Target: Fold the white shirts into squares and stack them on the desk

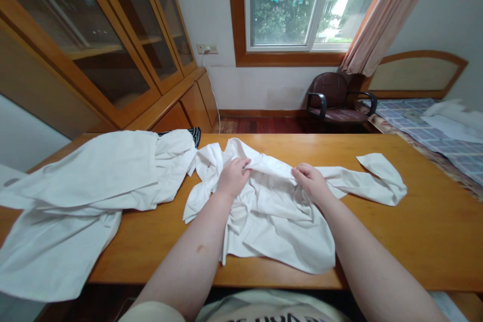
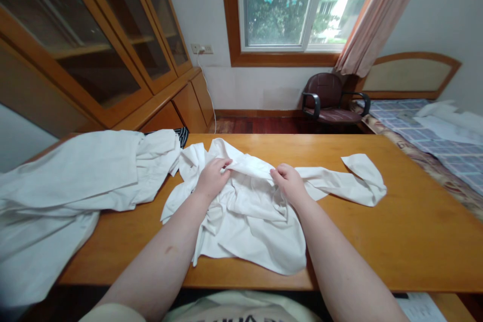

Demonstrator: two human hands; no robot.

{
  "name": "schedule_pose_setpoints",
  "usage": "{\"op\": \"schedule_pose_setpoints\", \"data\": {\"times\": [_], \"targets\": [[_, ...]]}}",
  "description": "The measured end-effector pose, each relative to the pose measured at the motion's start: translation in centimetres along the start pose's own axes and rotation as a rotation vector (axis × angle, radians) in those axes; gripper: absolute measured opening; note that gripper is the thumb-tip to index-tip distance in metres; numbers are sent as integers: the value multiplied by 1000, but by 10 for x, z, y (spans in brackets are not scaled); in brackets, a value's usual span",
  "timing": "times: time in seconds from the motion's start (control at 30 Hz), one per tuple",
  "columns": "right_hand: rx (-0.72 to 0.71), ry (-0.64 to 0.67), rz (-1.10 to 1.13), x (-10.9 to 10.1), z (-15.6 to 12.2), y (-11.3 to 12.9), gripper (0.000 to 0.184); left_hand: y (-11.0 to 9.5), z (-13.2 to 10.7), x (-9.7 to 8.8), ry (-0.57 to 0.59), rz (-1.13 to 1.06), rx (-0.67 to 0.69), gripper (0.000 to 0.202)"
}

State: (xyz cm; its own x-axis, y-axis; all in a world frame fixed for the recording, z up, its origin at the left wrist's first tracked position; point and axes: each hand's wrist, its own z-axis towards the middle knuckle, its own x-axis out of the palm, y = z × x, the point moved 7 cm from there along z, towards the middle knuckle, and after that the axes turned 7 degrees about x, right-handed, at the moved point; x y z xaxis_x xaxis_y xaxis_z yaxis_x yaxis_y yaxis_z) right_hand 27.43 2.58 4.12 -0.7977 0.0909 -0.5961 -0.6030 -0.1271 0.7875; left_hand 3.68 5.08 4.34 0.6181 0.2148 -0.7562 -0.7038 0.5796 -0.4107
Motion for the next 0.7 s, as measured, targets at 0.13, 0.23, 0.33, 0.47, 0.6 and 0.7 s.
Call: {"op": "schedule_pose_setpoints", "data": {"times": [0.13,0.23,0.33,0.47,0.6,0.7], "targets": [[-44,64,-61,3,-3,8,40,-9,-2,5,69,-77,87,33],[-60,75,-99,3,-4,12,40,0,-2,12,75,-195,31,29],[-47,61,-149,2,-4,13,39,14,-1,17,39,-242,-72,22],[-52,75,-205,5,-4,14,38,21,1,20,61,-257,-134,9],[-55,100,-167,5,-4,12,38,19,1,21,122,-293,-148,8],[-97,180,-112,8,-3,12,37,18,1,22,154,-249,-153,7]]}}
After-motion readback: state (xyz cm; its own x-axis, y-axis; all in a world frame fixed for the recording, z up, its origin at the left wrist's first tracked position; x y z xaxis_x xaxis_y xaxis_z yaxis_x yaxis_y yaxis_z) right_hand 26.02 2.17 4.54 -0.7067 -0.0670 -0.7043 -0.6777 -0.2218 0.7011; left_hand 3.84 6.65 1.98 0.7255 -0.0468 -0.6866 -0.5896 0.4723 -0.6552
